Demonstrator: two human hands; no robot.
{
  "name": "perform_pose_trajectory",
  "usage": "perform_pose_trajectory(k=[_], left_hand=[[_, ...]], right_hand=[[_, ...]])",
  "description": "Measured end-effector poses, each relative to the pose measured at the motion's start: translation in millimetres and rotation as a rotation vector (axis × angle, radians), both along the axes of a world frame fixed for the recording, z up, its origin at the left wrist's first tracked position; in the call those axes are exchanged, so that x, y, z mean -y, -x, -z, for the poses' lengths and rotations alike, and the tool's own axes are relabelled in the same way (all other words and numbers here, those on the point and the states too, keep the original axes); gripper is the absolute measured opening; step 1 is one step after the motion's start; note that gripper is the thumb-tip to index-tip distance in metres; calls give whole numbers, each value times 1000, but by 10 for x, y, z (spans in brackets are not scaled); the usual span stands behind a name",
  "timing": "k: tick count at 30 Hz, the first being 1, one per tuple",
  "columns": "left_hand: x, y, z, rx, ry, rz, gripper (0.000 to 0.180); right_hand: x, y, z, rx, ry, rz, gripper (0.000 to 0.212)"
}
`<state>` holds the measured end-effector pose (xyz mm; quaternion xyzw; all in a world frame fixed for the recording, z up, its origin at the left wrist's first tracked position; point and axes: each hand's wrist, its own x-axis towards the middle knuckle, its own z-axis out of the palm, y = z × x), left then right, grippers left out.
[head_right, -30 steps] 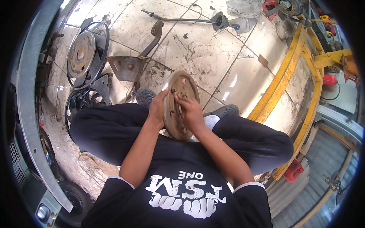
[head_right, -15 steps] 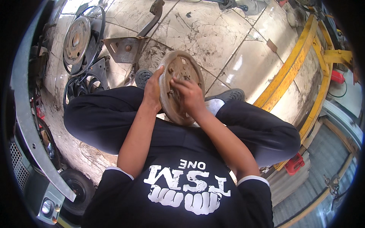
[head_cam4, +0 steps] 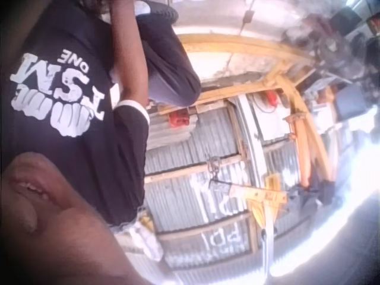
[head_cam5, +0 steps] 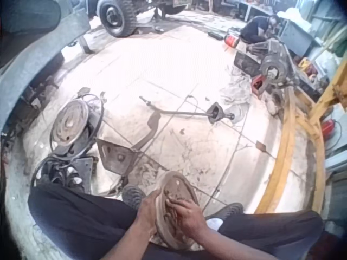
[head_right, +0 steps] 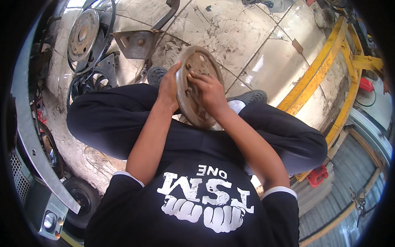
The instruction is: The person sits on the floor and scrubs the inside surface of a brake drum with a small abrasive pad. They rotate the drum and repeatedly rub the inner rim and central hub area to remove rust and grime.
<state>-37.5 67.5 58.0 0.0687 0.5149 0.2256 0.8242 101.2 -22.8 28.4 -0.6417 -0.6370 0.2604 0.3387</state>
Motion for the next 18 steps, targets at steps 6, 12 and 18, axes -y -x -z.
perform_pose_trajectory(k=[6, 12, 18], left_hand=[[54, -2, 1, 9, -7, -72, 52], [137, 42, 112, 20, -8, -71, 50], [84, 5, 62, 3, -13, -42, 43]], right_hand=[[-9, 18, 36, 30, 33, -4, 46], [-116, -8, 74, 69, 82, 40, 44], [-87, -54, 135, -9, 185, 91, 38]])
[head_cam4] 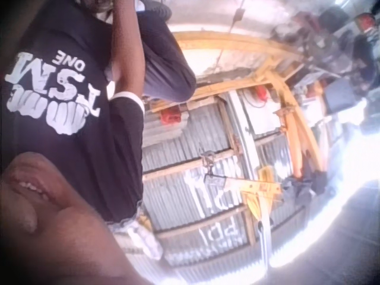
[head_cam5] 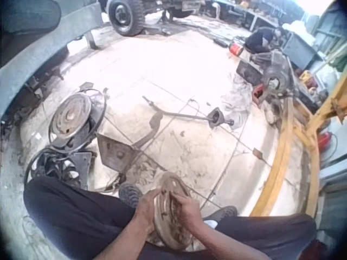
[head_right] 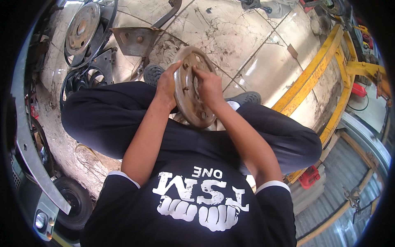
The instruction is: The person sits on the floor and scrubs the inside surface of a brake drum with a small abrasive pad. They rotate the drum and repeatedly rub the inner rim and central hub area to remove rust and grime.
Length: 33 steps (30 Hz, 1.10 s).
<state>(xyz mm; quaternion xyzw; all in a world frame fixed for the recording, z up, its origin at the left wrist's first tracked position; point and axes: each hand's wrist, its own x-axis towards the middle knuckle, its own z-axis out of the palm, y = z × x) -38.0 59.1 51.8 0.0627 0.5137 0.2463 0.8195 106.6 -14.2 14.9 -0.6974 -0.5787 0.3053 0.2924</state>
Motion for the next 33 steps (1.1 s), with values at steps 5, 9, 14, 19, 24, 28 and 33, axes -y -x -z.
perform_pose_trajectory(k=[5, 9, 14, 19, 24, 28, 33], left_hand=[[7, 12, 14, -54, -21, 23, 41], [32, -24, 28, -58, -28, 29, 40], [-16, 7, 20, -77, 7, 9, 41], [-34, 66, 30, -76, 28, 5, 42], [-40, 70, 93, -60, -2, 1, 42], [-17, 97, 90, -85, 59, -4, 41], [-18, 84, 58, -15, 92, -32, 41]], right_hand=[[281, 168, -138, 6, -81, -44, 38], [-70, 25, 20, 21, 41, 29, 44], [207, 122, -139, -34, -95, -44, 44], [102, 63, -126, -63, 100, -55, 42], [-46, -42, -24, -98, 57, -49, 47], [207, 68, -231, -144, 107, -99, 52], [1, 7, 44, -225, 101, -3, 52]])
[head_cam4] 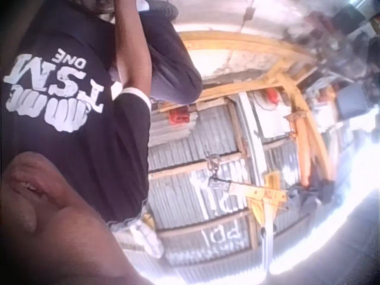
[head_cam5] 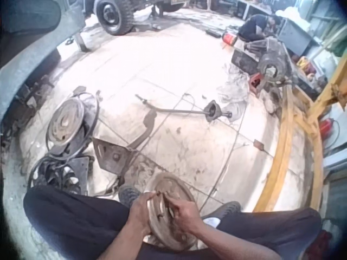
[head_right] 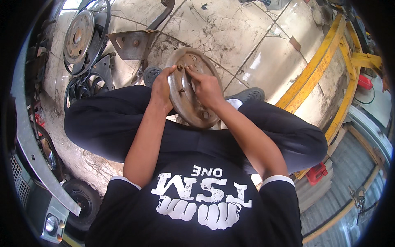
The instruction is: The person sits on the floor and scrubs the inside surface of a brake drum with a small abrasive pad. They rotate the drum and repeatedly rub the inner rim and central hub area to remove rust and grime.
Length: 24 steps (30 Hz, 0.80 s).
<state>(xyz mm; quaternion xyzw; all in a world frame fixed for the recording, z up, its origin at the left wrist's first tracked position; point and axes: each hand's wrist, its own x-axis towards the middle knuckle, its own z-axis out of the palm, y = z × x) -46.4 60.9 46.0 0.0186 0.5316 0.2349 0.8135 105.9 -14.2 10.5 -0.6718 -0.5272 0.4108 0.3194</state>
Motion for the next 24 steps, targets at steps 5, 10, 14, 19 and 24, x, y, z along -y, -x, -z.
perform_pose_trajectory(k=[5, 10, 14, 19, 24], left_hand=[[-49, -44, -106, -68, -16, 23, 40], [-71, -24, -60, 39, 20, -17, 38], [-93, 0, 7, -10, -30, 48, 33], [-73, -4, 24, -90, -35, 17, 30], [-73, -28, 36, -109, -63, 74, 32]], right_hand=[[193, 62, -133, -9, -35, -36, 51], [139, 102, -192, -48, 24, 30, 54], [119, 47, -10, -10, -51, 42, 54], [234, 117, -191, 45, -37, -24, 51], [-118, -60, -38, 40, 166, 67, 48]])
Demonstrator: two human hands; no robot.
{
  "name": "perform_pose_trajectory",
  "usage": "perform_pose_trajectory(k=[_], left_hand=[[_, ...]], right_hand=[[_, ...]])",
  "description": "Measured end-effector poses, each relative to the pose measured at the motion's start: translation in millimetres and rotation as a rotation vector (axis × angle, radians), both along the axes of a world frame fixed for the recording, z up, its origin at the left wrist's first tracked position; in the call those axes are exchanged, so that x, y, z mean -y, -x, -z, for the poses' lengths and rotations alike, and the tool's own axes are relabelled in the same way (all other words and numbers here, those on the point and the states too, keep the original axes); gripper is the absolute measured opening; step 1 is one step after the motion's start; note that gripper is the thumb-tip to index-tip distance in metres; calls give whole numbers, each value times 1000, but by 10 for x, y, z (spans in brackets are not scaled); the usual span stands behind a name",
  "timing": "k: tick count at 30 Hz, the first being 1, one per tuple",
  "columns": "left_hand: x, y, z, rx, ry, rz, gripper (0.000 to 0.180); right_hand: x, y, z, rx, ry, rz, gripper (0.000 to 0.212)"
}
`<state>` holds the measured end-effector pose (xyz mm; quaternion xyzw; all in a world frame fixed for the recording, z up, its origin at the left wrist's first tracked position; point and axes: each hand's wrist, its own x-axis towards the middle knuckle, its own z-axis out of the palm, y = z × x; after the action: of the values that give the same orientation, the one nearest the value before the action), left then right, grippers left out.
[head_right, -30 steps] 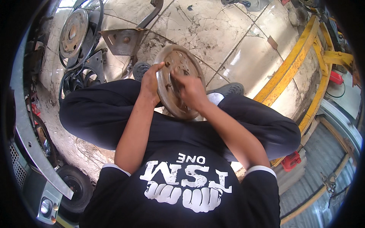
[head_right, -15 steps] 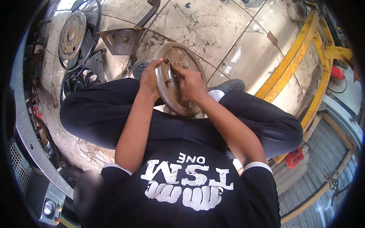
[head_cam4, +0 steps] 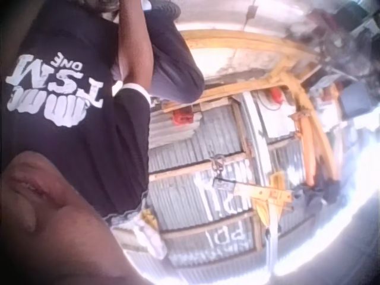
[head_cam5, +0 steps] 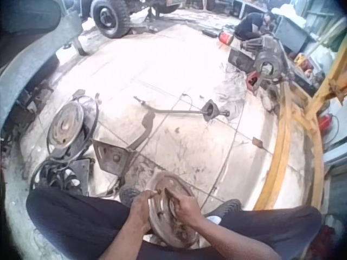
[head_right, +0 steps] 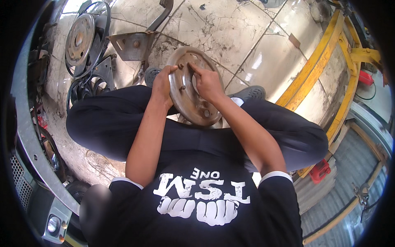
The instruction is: The person sits on the floor and scrubs the inside surface of a brake drum with a small abrasive pad. They rotate the drum and repeatedly rub the inner rim and central hub area to remove rust and grime.
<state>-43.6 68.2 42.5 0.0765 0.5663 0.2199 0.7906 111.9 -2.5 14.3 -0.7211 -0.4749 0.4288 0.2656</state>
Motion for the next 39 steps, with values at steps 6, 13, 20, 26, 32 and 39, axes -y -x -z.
perform_pose_trajectory(k=[6, 13, 20, 26, 32, 39], left_hand=[[-4, -31, -24, 78, 26, -107, 29], [21, 35, 112, 27, 6, -48, 38], [52, 39, 88, 34, 9, -51, 29], [18, 45, 79, 85, 24, -19, 30], [42, 1, 17, 30, -7, -60, 26], [35, 60, 105, 54, 28, -28, 32]], right_hand=[[237, 102, -16, 37, -238, -56, 47], [335, 184, -66, -114, -304, -38, 39], [322, 152, -118, -75, -271, -74, 35], [-12, 4, 42, 14, -158, -37, 38], [135, 103, 9, -31, -270, 10, 35], [202, 121, -198, -9, -237, -110, 30]])
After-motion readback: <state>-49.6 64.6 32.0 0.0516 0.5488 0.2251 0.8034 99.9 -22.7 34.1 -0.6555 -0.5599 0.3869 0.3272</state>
